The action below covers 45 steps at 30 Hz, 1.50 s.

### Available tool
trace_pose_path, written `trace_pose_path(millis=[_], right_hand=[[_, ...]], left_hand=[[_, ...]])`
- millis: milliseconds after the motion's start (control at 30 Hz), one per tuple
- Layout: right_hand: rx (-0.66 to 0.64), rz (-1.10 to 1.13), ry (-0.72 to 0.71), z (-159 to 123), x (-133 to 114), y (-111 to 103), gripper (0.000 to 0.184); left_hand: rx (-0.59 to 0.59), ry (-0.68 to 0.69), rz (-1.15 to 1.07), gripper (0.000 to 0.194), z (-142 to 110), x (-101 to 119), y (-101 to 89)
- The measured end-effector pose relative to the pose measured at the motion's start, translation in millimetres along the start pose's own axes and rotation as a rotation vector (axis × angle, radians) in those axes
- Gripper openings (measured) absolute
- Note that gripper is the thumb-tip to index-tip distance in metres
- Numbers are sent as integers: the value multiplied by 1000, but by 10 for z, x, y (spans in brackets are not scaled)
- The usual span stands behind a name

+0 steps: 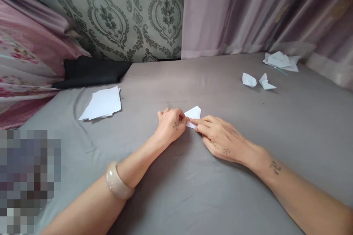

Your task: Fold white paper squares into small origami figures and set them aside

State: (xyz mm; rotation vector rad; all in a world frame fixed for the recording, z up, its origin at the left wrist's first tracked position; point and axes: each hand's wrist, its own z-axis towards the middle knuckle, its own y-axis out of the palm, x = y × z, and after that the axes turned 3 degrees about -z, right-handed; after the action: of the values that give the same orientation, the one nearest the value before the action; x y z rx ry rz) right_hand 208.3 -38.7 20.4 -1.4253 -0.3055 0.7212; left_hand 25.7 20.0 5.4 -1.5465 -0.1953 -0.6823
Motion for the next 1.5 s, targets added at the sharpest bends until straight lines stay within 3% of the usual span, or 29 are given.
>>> trace_pose_path(millis=[67,200,300,400,533,800,967,1200,1333,1433,1500], right_hand=[[9,13,13,1,-4,0,29],[39,54,22,-4,9,10,38],[32,75,33,-9,25,18,40],[44,82,23,-9,33,33,41],[61,84,0,-2,29,48,45],[58,68,-2,0,8,21,44],[50,49,10,2,-4,29,43],[43,25,28,-4,-31,28,45],[67,-15,39,0,-94,42,35],[58,-65,61,9,-183,33,26],[42,-94,92,16,-252,19,26]], left_hand=[[34,19,21,16,-11,-18,-24],[240,188,166,26,-204,20,-143],[99,456,247,33,-482,112,-160],[10,554,311,56,-707,164,-70],[-77,522,331,70,-785,131,31],[-107,539,313,71,-762,75,-9],[-89,548,310,70,-742,54,-39],[28,415,387,71,-718,-103,-82],[108,343,409,58,-620,-161,-165],[55,266,319,38,-486,-156,-216],[89,188,219,30,-392,-145,-199]])
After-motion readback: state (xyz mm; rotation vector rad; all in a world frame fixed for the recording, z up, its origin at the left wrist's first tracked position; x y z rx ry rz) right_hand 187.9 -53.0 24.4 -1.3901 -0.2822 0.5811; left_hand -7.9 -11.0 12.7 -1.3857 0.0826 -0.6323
